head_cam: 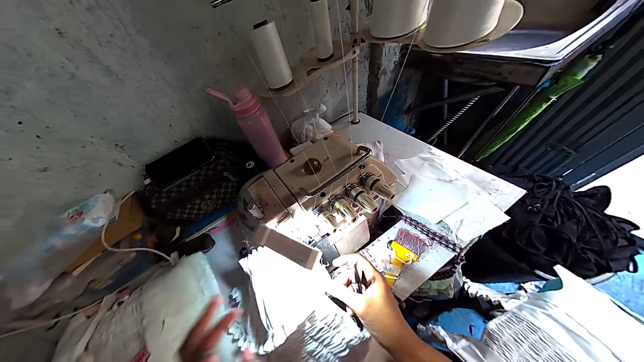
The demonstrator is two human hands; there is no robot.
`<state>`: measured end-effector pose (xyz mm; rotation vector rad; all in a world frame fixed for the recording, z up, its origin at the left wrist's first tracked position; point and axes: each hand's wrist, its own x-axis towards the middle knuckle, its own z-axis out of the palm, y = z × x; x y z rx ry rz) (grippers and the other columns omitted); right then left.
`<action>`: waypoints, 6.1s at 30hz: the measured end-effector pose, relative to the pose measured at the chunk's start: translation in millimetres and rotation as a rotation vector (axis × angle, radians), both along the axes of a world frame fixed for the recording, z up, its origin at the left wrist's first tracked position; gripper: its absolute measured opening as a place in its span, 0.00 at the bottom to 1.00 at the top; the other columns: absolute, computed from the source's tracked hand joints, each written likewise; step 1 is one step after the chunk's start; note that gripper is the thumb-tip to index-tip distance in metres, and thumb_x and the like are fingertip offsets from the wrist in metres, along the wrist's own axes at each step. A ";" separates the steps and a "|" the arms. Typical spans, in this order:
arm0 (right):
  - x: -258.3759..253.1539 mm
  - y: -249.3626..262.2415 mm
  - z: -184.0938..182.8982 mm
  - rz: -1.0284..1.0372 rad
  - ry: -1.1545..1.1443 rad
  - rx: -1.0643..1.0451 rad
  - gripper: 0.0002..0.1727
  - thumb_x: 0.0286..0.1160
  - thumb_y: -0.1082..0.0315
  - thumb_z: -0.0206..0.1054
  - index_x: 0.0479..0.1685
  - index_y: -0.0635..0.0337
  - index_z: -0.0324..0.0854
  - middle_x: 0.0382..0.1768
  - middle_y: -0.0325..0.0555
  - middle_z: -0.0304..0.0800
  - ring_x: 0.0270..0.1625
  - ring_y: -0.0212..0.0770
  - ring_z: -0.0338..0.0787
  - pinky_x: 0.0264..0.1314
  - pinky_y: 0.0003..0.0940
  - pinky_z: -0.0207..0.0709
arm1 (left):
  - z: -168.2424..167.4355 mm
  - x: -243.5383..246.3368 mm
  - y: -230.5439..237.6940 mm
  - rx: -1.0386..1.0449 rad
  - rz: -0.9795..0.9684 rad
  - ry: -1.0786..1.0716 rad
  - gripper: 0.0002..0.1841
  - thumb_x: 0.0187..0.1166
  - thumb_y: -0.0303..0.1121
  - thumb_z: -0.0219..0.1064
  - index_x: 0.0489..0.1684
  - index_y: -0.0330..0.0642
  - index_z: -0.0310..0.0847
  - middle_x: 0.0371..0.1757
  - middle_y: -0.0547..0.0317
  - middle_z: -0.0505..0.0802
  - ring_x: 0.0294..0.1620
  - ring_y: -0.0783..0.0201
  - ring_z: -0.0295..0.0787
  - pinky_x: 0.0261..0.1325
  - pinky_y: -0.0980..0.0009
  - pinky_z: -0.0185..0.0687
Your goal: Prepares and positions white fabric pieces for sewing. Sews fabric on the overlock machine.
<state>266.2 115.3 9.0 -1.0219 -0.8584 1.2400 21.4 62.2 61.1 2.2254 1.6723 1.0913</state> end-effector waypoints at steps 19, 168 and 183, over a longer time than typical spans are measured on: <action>14.4 -3.4 4.9 0.320 -0.027 -0.199 0.04 0.66 0.71 0.75 0.29 0.51 0.88 0.12 0.23 0.79 0.11 0.17 0.73 0.13 0.15 0.68 | -5.6 88.6 49.9 -0.036 0.118 0.094 0.09 0.65 0.30 0.64 0.29 0.36 0.91 0.31 0.56 0.93 0.38 0.66 0.89 0.48 0.72 0.81; -6.4 35.0 -11.2 0.064 -0.204 0.245 0.05 0.65 0.71 0.70 0.34 0.59 0.79 0.26 0.28 0.77 0.29 0.16 0.76 0.34 0.11 0.69 | -28.7 108.3 23.5 0.280 0.256 0.462 0.09 0.63 0.26 0.59 0.23 0.37 0.87 0.31 0.47 0.92 0.36 0.44 0.88 0.41 0.55 0.80; 5.7 26.1 -11.0 0.168 -0.282 0.236 0.09 0.69 0.67 0.66 0.45 0.60 0.82 0.31 0.28 0.82 0.32 0.16 0.78 0.36 0.12 0.72 | -27.5 98.3 31.4 0.284 0.163 0.470 0.26 0.67 0.59 0.63 0.20 0.44 0.90 0.32 0.52 0.94 0.35 0.51 0.89 0.37 0.60 0.80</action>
